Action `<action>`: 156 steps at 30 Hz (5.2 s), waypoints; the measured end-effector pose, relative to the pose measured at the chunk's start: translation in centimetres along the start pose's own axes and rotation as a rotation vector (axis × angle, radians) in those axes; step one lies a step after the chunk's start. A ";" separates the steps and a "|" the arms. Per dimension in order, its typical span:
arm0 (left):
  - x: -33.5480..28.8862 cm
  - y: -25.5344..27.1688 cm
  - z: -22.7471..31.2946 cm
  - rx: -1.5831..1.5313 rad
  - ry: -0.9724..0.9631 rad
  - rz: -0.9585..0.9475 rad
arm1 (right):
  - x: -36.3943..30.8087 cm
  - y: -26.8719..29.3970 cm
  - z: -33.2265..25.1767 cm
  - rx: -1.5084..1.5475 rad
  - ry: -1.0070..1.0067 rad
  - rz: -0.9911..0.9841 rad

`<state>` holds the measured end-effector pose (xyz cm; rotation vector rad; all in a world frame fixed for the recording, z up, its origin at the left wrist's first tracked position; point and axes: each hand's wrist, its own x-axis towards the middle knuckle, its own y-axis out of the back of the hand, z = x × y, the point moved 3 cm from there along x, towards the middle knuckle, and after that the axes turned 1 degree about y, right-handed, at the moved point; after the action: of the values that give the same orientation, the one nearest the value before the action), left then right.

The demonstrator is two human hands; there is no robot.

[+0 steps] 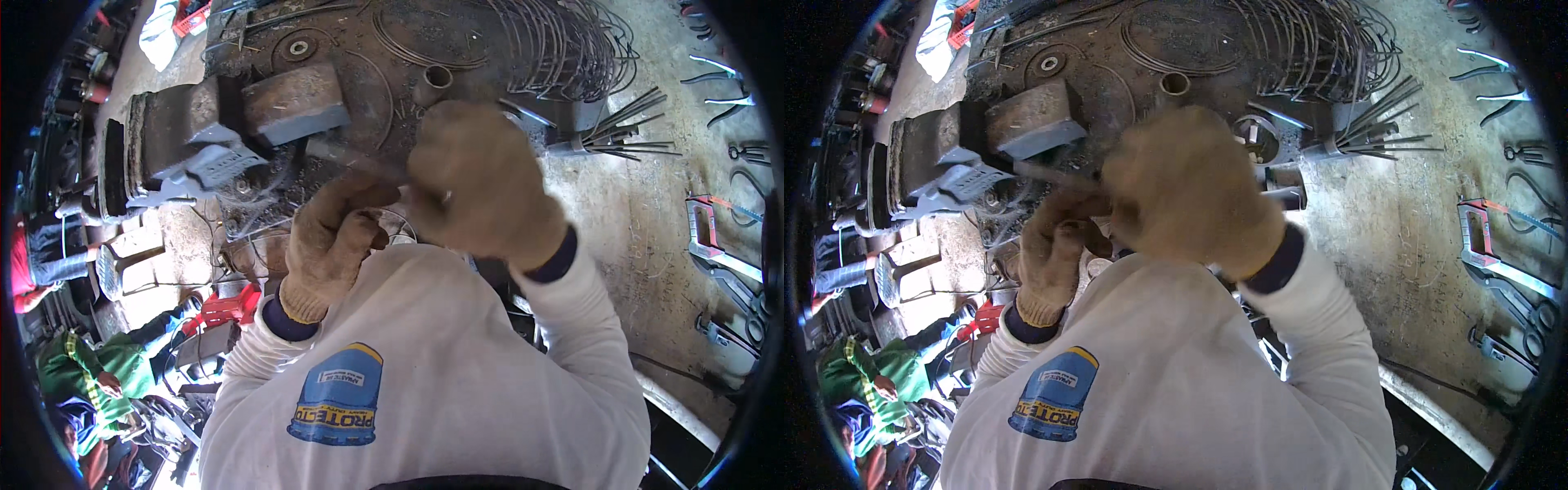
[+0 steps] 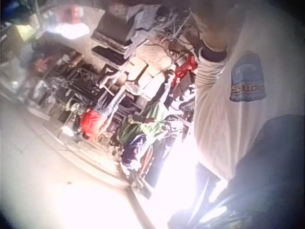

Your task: The person bends a thin metal rod into a circular shape and uses a circular metal template with holes to measure and check the alignment of the metal piece.

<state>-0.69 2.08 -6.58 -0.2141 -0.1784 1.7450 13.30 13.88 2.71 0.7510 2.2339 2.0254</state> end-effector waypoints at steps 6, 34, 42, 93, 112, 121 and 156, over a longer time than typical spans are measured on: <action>-1.7 -4.7 -0.6 -0.006 0.193 -0.042 | -7.2 -2.9 -1.7 0.024 0.051 -0.071; 2.2 -10.0 -11.1 -0.477 0.555 -0.131 | -26.4 -11.8 4.6 1.902 -1.288 0.314; 2.7 -10.0 -11.0 -0.343 0.601 -0.167 | -26.3 -12.3 4.2 1.940 -1.306 0.485; 6.0 -12.9 -4.3 1.379 -0.651 -0.122 | -22.4 -10.6 5.9 1.005 -0.933 0.225; 9.4 -13.7 -5.0 1.564 -0.667 -0.428 | -23.6 -12.0 6.3 0.675 -0.726 0.245; 3.6 -16.9 -6.4 1.253 -0.941 -0.563 | -25.7 -14.4 6.8 0.441 -0.624 0.218; 10.6 -14.1 -4.8 1.384 -0.592 -0.488 | -18.2 -12.5 9.3 1.531 -1.017 1.273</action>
<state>12.09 15.13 -8.39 1.2463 0.5237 1.0694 28.42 15.34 -15.78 2.6761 2.0849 -0.8833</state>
